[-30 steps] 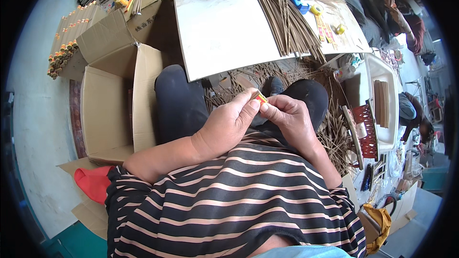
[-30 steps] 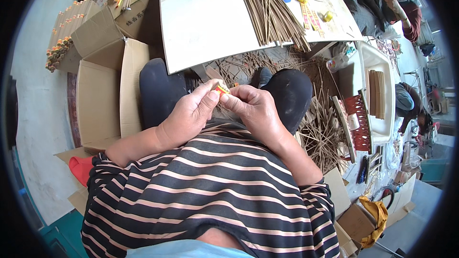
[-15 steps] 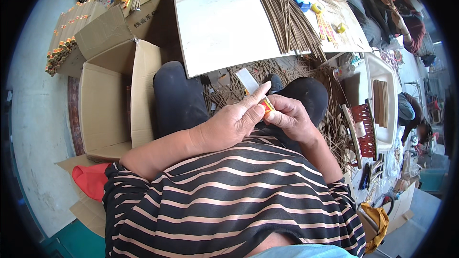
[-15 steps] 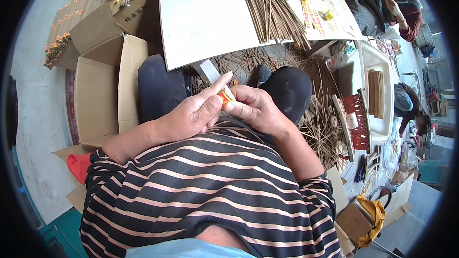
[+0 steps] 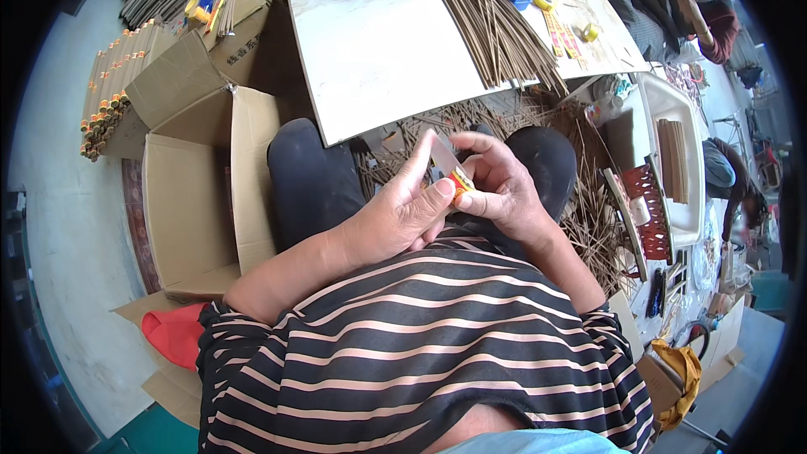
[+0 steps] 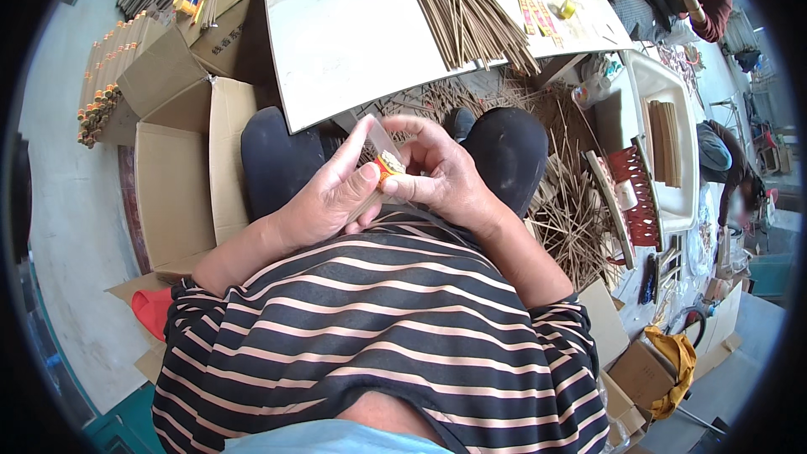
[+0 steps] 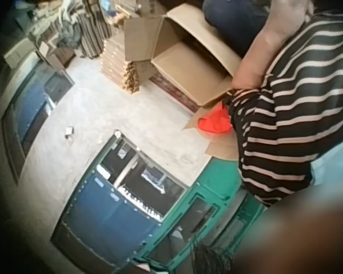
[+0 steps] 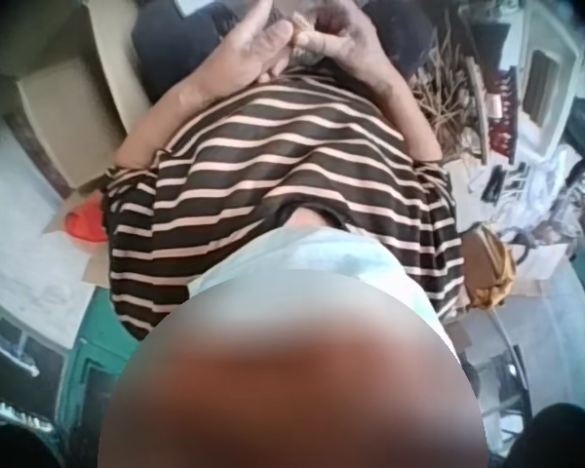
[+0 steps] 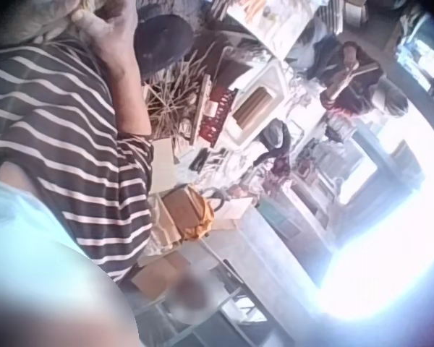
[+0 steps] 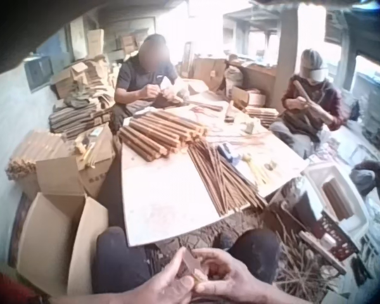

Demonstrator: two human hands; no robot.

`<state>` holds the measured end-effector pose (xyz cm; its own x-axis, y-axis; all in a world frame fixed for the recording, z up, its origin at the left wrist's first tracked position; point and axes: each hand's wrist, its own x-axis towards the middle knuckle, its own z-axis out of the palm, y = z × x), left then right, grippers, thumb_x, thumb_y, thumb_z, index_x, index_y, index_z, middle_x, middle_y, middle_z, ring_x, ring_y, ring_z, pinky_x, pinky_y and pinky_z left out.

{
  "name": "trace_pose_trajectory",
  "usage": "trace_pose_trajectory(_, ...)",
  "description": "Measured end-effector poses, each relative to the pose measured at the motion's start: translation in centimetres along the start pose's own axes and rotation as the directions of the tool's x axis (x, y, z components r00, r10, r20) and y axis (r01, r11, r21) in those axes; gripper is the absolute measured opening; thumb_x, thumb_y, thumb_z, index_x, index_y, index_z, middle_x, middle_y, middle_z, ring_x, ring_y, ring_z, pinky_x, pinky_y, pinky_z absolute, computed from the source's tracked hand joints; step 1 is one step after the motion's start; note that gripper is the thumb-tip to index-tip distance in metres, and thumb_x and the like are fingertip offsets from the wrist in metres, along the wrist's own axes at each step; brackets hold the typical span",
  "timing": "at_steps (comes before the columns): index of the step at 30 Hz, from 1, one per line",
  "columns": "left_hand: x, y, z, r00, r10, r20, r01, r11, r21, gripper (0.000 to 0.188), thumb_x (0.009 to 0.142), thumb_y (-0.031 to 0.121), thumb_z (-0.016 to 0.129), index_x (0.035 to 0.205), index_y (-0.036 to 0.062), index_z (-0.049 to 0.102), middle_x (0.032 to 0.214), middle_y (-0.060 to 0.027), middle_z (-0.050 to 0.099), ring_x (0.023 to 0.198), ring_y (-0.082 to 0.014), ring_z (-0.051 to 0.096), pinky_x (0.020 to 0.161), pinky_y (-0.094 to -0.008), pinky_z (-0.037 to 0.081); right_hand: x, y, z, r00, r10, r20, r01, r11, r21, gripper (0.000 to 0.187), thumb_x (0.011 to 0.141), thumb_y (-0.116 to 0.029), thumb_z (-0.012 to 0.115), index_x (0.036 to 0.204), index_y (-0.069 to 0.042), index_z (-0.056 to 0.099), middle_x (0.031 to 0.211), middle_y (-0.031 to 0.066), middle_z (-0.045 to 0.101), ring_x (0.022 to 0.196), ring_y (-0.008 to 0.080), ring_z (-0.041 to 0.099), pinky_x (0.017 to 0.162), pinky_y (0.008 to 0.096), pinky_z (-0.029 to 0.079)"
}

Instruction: The person gathers thin wooden sticks, aligns them into bundles, and secures each bundle with a small orange label. Finished bundles are placed into a cardboard box. The person repeats this process throughout the clip.

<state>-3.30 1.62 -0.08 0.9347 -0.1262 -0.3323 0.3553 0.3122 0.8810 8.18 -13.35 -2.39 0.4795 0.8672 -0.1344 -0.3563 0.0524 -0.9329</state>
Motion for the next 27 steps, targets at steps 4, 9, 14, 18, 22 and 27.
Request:
trace_pose_trajectory(4,0.0,-0.3,-0.2,0.999,-0.017,-0.042,0.019,0.999,0.047,0.087,0.091,0.048,0.043,0.141,0.0044,-0.013,0.08,-0.0047,0.045,0.058,-0.0061,0.042,0.048,-0.0173,0.038,-0.5,0.2,0.1,0.997,0.02,-0.07,-0.028,0.994,-0.11,0.028,0.079,-0.017,0.071,0.096,0.0,0.058,0.076,-0.0006,0.057,0.067,0.0048,0.051,0.06,0.0187,0.043)
trace_pose_trajectory(9,-0.1,0.2,0.0,0.997,-0.043,-0.056,0.045,0.998,0.034,0.086,0.091,0.048,0.044,0.142,0.0037,-0.009,0.07,-0.0029,0.044,0.053,-0.0054,0.04,0.047,-0.0173,0.036,-1.3,-0.2,0.7,0.984,0.077,-0.16,-0.107,0.976,-0.188,0.023,0.08,-0.02,0.07,0.07,-0.003,0.058,0.062,-0.0014,0.054,0.056,0.0043,0.049,0.048,0.0183,0.039)
trace_pose_trajectory(14,-0.1,0.2,0.1,0.997,-0.036,-0.068,0.039,0.999,0.039,0.084,0.091,0.047,0.044,0.142,0.0033,-0.007,0.066,-0.0024,0.044,0.052,-0.0053,0.039,0.046,-0.0175,0.036,-1.5,-0.1,0.8,0.98,0.079,-0.181,-0.112,0.978,-0.179,0.025,0.081,-0.021,0.07,0.068,-0.004,0.057,0.06,-0.0018,0.053,0.054,0.0038,0.048,0.046,0.0178,0.038)
trace_pose_trajectory(18,-0.1,0.1,0.2,0.995,-0.032,-0.096,0.038,0.997,0.06,0.082,0.093,0.046,0.043,0.142,0.0028,-0.007,0.066,-0.0029,0.044,0.052,-0.0052,0.039,0.046,-0.0175,0.036,-1.6,-0.3,0.9,0.973,0.103,-0.205,-0.144,0.97,-0.195,0.024,0.08,-0.021,0.07,0.072,-0.003,0.057,0.061,-0.0017,0.053,0.055,0.0036,0.048,0.047,0.0174,0.038)
trace_pose_trajectory(22,0.0,0.0,0.5,0.983,-0.007,-0.182,0.027,0.994,0.107,0.08,0.094,0.043,0.042,0.142,0.0023,-0.007,0.065,-0.0027,0.044,0.052,-0.0054,0.039,0.046,-0.0179,0.037,-0.8,0.4,1.1,0.953,-0.029,-0.303,-0.043,0.973,-0.227,0.031,0.077,-0.023,0.073,0.089,-0.002,0.054,0.067,-0.0001,0.054,0.059,0.0043,0.048,0.049,0.0175,0.038)
trace_pose_trajectory(27,0.1,-0.2,0.9,0.956,0.067,-0.284,-0.001,0.974,0.228,0.078,0.095,0.041,0.041,0.141,0.0019,-0.008,0.064,-0.002,0.046,0.053,-0.0052,0.041,0.047,-0.0187,0.038,-1.0,-1.4,1.6,0.903,-0.198,-0.383,-0.168,0.657,-0.735,0.036,0.077,-0.025,0.073,0.093,0.001,0.054,0.068,0.0016,0.051,0.06,0.0065,0.044,0.051,0.0226,0.039)
